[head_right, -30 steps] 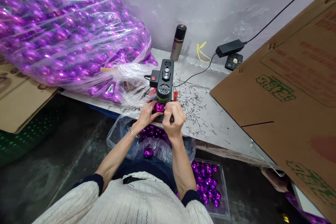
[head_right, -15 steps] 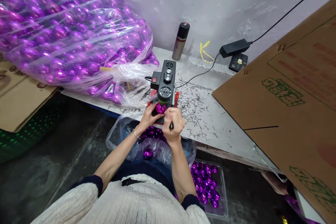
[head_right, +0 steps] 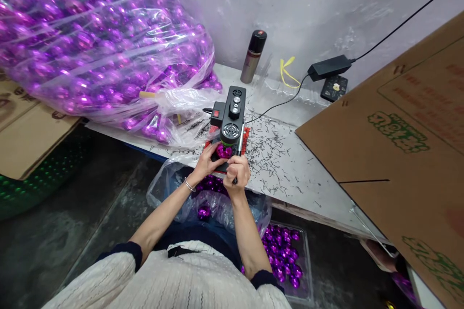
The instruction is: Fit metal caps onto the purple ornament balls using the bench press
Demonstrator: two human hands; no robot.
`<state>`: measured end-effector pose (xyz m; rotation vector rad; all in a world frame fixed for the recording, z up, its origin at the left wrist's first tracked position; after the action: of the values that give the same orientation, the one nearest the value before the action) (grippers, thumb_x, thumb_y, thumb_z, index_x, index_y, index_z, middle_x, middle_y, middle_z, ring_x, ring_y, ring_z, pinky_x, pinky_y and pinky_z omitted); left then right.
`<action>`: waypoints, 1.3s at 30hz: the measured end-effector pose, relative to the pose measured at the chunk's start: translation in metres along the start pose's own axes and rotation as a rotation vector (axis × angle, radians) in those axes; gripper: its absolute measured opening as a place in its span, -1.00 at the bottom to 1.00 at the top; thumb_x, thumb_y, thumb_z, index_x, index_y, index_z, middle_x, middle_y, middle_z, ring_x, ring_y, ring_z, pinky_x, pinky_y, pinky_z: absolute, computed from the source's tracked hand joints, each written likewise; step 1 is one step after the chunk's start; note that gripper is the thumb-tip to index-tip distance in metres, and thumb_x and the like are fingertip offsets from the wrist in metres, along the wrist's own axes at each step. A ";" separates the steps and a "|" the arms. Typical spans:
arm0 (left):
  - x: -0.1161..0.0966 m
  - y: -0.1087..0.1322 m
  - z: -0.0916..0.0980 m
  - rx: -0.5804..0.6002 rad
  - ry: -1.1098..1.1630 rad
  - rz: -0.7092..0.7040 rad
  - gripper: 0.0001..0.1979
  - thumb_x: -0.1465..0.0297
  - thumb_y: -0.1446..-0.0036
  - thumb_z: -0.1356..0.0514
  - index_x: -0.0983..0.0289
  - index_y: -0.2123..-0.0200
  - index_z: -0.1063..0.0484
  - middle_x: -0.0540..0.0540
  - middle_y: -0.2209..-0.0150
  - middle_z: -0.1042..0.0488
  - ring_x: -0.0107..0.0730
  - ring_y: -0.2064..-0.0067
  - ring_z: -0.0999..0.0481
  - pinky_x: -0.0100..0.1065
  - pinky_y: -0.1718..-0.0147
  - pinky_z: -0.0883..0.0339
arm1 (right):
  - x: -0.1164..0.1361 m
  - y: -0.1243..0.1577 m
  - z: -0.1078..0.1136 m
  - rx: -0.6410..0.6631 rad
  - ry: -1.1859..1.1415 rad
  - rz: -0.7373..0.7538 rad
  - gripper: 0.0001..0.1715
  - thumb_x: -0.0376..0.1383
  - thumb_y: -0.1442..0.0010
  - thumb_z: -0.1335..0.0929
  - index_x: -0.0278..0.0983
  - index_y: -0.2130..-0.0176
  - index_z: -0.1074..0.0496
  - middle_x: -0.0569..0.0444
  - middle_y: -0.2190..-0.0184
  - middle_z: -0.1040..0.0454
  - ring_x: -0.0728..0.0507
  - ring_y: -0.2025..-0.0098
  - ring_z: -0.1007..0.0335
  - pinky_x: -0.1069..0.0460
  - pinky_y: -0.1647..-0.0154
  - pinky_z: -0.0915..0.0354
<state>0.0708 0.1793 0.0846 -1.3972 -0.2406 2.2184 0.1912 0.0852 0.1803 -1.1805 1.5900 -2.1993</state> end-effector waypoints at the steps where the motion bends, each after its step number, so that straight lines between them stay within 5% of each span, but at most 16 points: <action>1: 0.000 0.000 0.000 0.000 0.005 0.000 -0.34 0.07 -0.19 -0.37 0.25 -0.25 -0.37 0.29 -0.15 -0.53 -0.01 -0.19 -0.53 0.01 -0.21 -0.38 | -0.001 0.001 0.000 -0.005 0.000 0.003 -0.66 -0.23 -0.44 -0.18 -0.18 0.39 -0.30 0.14 0.41 -0.42 -0.06 0.40 -0.43 -0.12 0.11 -0.40; 8: 0.002 0.000 -0.001 -0.003 0.019 0.002 -0.38 0.11 -0.20 -0.37 0.26 -0.23 -0.38 0.30 -0.14 -0.54 -0.01 -0.18 -0.54 0.02 -0.19 -0.39 | -0.003 0.009 -0.004 0.011 -0.018 0.028 -0.63 -0.27 -0.44 -0.17 -0.20 0.42 -0.27 0.18 0.41 -0.40 -0.02 0.40 -0.47 -0.09 0.10 -0.40; 14: 0.001 -0.002 -0.003 0.015 0.013 -0.021 -0.33 0.13 -0.18 -0.39 0.23 -0.27 -0.34 0.31 -0.18 -0.51 0.03 -0.23 -0.51 0.09 -0.25 -0.34 | 0.013 -0.038 0.003 -0.055 -0.019 -0.121 -0.61 -0.29 -0.42 -0.21 -0.20 0.47 -0.26 0.16 0.50 -0.35 -0.02 0.46 -0.36 0.02 0.40 -0.27; 18: -0.013 0.032 0.004 -0.010 -0.061 -0.116 -0.31 0.17 -0.29 -0.29 0.21 -0.39 -0.16 0.32 -0.25 -0.42 -0.02 -0.31 -0.43 0.09 -0.30 -0.31 | 0.025 -0.065 0.006 0.007 -0.010 -0.151 -0.59 -0.30 -0.41 -0.24 -0.20 0.51 -0.26 0.16 0.55 -0.34 -0.04 0.43 -0.38 0.01 0.38 -0.27; 23: -0.029 0.076 0.021 0.041 -0.175 -0.216 -0.24 0.02 -0.27 -0.26 0.16 -0.42 -0.14 0.36 -0.36 -0.24 0.08 -0.39 -0.30 0.14 -0.30 -0.29 | 0.026 -0.049 0.007 0.035 0.002 -0.100 -0.64 -0.39 -0.38 -0.24 -0.22 0.47 -0.32 0.15 0.49 -0.41 -0.02 0.41 -0.40 0.03 0.37 -0.27; 26: -0.016 0.041 0.042 0.006 -0.209 -0.108 -0.34 0.07 -0.39 -0.11 0.26 -0.41 -0.15 0.37 -0.36 -0.27 0.01 -0.39 -0.29 0.07 -0.34 -0.26 | 0.022 -0.038 0.007 0.019 -0.011 -0.108 -0.65 -0.41 -0.37 -0.25 -0.22 0.46 -0.33 0.14 0.46 -0.42 -0.02 0.40 -0.40 0.03 0.38 -0.27; 29: 0.013 -0.036 0.071 -0.054 -0.376 0.099 -0.52 0.28 -0.45 0.04 0.38 -0.29 -0.32 0.41 -0.30 -0.37 0.00 -0.38 -0.31 0.03 -0.35 -0.22 | 0.022 -0.036 0.006 0.010 -0.020 -0.102 -0.65 -0.41 -0.36 -0.24 -0.22 0.47 -0.33 0.14 0.47 -0.41 -0.03 0.40 -0.40 0.03 0.38 -0.28; 33: 0.054 -0.121 0.100 0.070 -0.642 0.373 -0.67 0.46 -0.32 -0.03 0.50 0.05 -0.54 0.45 0.10 -0.60 0.09 -0.07 -0.56 -0.02 -0.14 -0.36 | 0.023 -0.035 0.005 0.019 -0.019 -0.088 -0.67 -0.43 -0.35 -0.25 -0.22 0.45 -0.34 0.15 0.49 -0.39 -0.03 0.40 -0.41 0.04 0.40 -0.29; 39: 0.072 -0.149 0.132 -0.021 -0.712 0.440 -0.60 0.46 -0.32 0.03 0.55 -0.04 -0.48 0.53 0.00 -0.54 0.21 -0.19 -0.43 0.04 -0.19 -0.21 | 0.022 -0.032 0.006 0.012 -0.023 -0.079 -0.67 -0.43 -0.35 -0.24 -0.22 0.45 -0.34 0.15 0.49 -0.39 -0.04 0.40 -0.42 0.05 0.42 -0.31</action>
<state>-0.0228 0.3588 0.1477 -0.6473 -0.2058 3.0260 0.1893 0.0815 0.2193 -1.2815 1.5446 -2.2309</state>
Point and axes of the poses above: each hand's wrist, its own y-axis away from the middle knuckle, its own z-axis out of the back of the hand, x = y × z, the point moved 6 cm from there along -y, towards the middle knuckle
